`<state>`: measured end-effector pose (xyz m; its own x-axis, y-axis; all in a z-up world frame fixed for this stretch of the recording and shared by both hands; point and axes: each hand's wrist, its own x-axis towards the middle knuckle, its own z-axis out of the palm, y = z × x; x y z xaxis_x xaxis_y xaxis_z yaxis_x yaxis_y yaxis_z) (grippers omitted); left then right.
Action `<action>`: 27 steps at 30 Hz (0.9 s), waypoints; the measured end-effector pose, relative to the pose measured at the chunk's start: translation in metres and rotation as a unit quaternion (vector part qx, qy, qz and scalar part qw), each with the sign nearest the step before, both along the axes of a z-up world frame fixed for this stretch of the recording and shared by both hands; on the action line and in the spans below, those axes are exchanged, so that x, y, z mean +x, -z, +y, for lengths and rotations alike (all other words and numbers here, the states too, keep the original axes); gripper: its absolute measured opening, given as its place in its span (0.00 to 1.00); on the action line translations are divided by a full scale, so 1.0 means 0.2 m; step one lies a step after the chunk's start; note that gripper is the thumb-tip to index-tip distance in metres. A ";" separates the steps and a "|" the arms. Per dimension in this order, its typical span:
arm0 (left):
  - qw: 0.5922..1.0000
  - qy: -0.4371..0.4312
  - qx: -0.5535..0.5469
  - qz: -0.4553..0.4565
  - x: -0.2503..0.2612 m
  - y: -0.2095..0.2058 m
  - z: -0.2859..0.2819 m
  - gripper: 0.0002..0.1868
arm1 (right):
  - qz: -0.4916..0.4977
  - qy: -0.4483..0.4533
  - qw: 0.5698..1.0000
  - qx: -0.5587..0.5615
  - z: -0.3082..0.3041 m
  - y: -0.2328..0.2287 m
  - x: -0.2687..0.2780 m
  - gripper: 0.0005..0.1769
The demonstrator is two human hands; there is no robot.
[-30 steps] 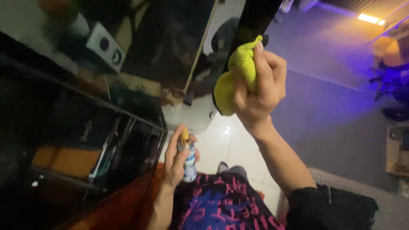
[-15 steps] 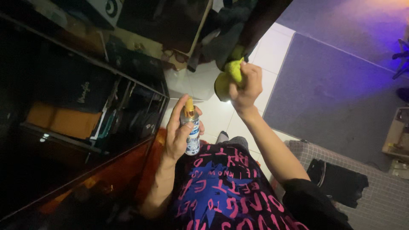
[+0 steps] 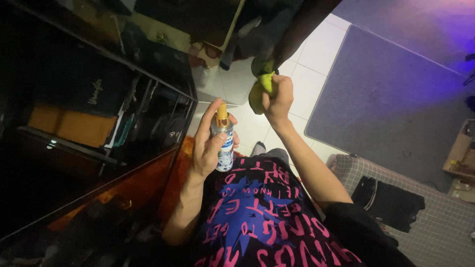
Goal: The person cleans a mirrored wardrobe door using a yellow cloth and a spray bottle. They repeatedly spray the surface and wipe it in sections, moving from the upper area to the lower area of the mirror.
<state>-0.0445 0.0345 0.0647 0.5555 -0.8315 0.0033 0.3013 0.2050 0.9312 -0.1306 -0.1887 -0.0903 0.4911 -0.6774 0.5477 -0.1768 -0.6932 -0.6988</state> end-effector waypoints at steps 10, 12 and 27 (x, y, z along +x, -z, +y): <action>1.000 -0.005 -0.003 -0.020 0.02 0.02 0.00 0.35 | 0.010 -0.013 0.999 0.040 0.02 0.03 -0.01 0.24; 1.000 -0.007 0.001 -0.006 0.01 0.02 0.01 0.36 | -0.001 -0.014 0.999 0.046 0.03 0.02 -0.01 0.25; 0.999 -0.013 -0.005 0.038 0.03 0.08 -0.02 0.37 | -0.104 0.032 0.994 -0.016 -0.02 -0.32 0.09 0.24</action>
